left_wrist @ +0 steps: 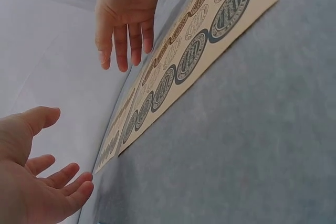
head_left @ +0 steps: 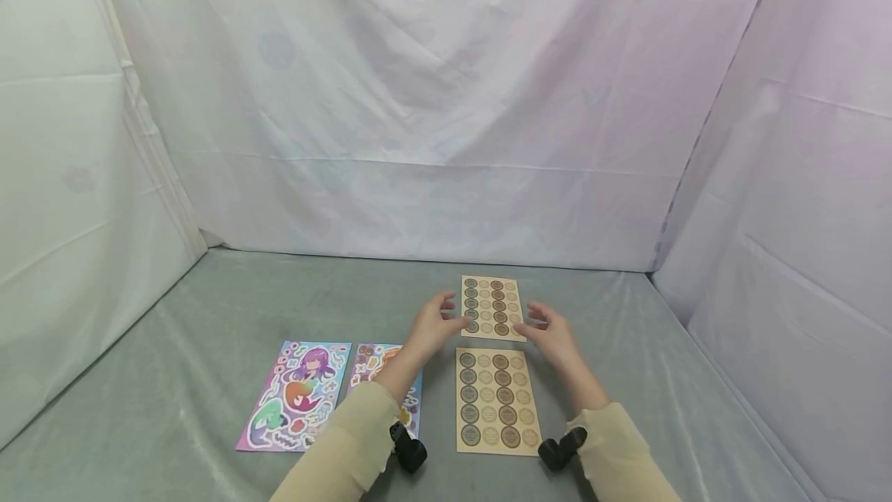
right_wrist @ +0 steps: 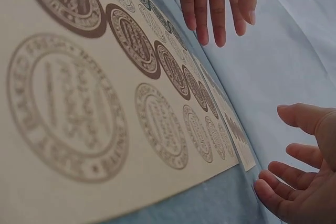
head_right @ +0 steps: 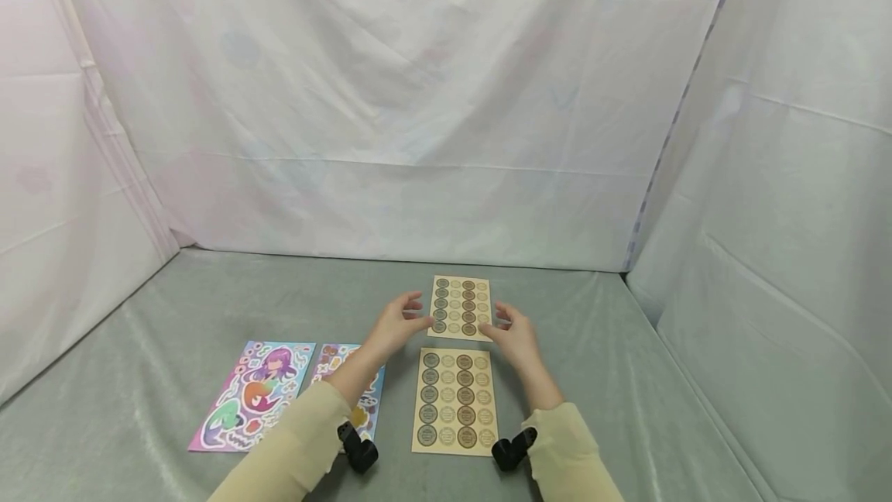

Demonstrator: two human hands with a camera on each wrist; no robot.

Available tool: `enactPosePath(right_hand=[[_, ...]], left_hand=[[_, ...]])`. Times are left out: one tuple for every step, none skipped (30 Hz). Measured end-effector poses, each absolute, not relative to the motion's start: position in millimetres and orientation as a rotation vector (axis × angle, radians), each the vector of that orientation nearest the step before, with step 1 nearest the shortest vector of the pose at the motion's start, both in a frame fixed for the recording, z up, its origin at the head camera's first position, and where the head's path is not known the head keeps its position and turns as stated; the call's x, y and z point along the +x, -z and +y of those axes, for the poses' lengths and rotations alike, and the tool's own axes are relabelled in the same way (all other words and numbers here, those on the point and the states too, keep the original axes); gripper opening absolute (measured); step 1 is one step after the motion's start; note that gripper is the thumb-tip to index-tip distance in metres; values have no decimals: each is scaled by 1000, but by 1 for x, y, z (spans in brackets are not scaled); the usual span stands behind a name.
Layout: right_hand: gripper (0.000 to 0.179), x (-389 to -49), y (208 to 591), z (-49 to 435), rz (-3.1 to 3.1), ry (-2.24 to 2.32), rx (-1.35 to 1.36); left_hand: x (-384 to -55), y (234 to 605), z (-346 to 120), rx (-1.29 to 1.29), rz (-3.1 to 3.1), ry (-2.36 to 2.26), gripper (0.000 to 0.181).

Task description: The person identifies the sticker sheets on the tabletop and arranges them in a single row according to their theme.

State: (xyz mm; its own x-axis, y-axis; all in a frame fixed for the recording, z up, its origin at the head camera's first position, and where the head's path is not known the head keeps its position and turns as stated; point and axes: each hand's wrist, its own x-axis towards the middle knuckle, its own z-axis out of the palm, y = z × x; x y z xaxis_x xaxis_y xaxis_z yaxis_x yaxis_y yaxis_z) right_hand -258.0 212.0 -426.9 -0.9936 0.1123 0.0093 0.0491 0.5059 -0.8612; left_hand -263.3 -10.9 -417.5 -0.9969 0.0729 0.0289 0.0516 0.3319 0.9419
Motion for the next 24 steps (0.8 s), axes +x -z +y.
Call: enactPosePath(right_hand=[[59, -259, 428, 212, -2669, -1526, -143], [59, -259, 429, 212, -2664, -1530, -143], [59, -259, 429, 211, -2662, -1534, -143], [59, -259, 430, 211, -2662, -1534, -144], [59, -259, 430, 211, -2663, -1527, -148], [59, -259, 430, 211, -2664, -1524, -149], [59, -260, 431, 211, -2665, -1519, -152], [59, -260, 432, 211, -2664, -1519, -153], [59, -260, 432, 211, -2668, -1517, -159], [59, -260, 433, 211, -2670, -1518, -166], [59, -260, 433, 210, -2670, -1521, -171], [59, -261, 434, 210, -2672, -1524, -174], [59, -261, 434, 210, -2674, -1527, -179], [59, -261, 434, 210, -2677, -1529, -185], [60, -261, 435, 210, -2678, -1537, -197], [60, -261, 435, 209, -2677, -1541, -203], [60, -261, 435, 209, -2676, -1547, -208], [60, -261, 436, 210, -2675, -1550, -213], [60, -261, 436, 210, -2671, -1556, -213], [60, -261, 437, 210, -2668, -1559, -214], [60, -262, 437, 210, -2665, -1566, -217], [60, -262, 438, 210, -2664, -1566, -215], [60, -262, 438, 210, -2662, -1570, -215], [60, -262, 438, 210, -2662, -1570, -215]], left_hand=[[-264, 418, -10, 114, 2545, -1807, 66], [-265, 419, -10, 108, 2542, -1813, 67], [-267, 420, -10, 105, 2542, -1816, 67], [-268, 421, -9, 101, 2536, -1825, 67], [-268, 422, -9, 99, 2529, -1834, 67], [-269, 422, -8, 102, 2528, -1840, 67], [-269, 423, -8, 99, 2523, -1847, 66], [-270, 424, -7, 98, 2522, -1850, 67], [-270, 425, -7, 102, 2526, -1849, 67], [-270, 425, -6, 106, 2526, -1850, 67], [-271, 425, -6, 99, 2526, -1847, 67], [-271, 426, -5, 94, 2527, -1843, 67], [-271, 426, -5, 86, 2522, -1843, 67], [-271, 426, -4, 81, 2522, -1839, 67], [-271, 427, -4, 77, 2522, -1834, 67], [-272, 428, -3, 69, 2516, -1832, 67], [-272, 428, -2, 62, 2513, -1828, 67], [-273, 430, -2, 58, 2512, -1824, 67], [-273, 431, -1, 57, 2514, -1819, 67], [-274, 432, -1, 58, 2518, -1813, 67], [-274, 433, 0, 60, 2518, -1813, 67], [-275, 435, 0, 60, 2516, -1816, 66], [-275, 436, 0, 58, 2514, -1821, 66], [-275, 437, 1, 51, 2511, -1827, 66]])
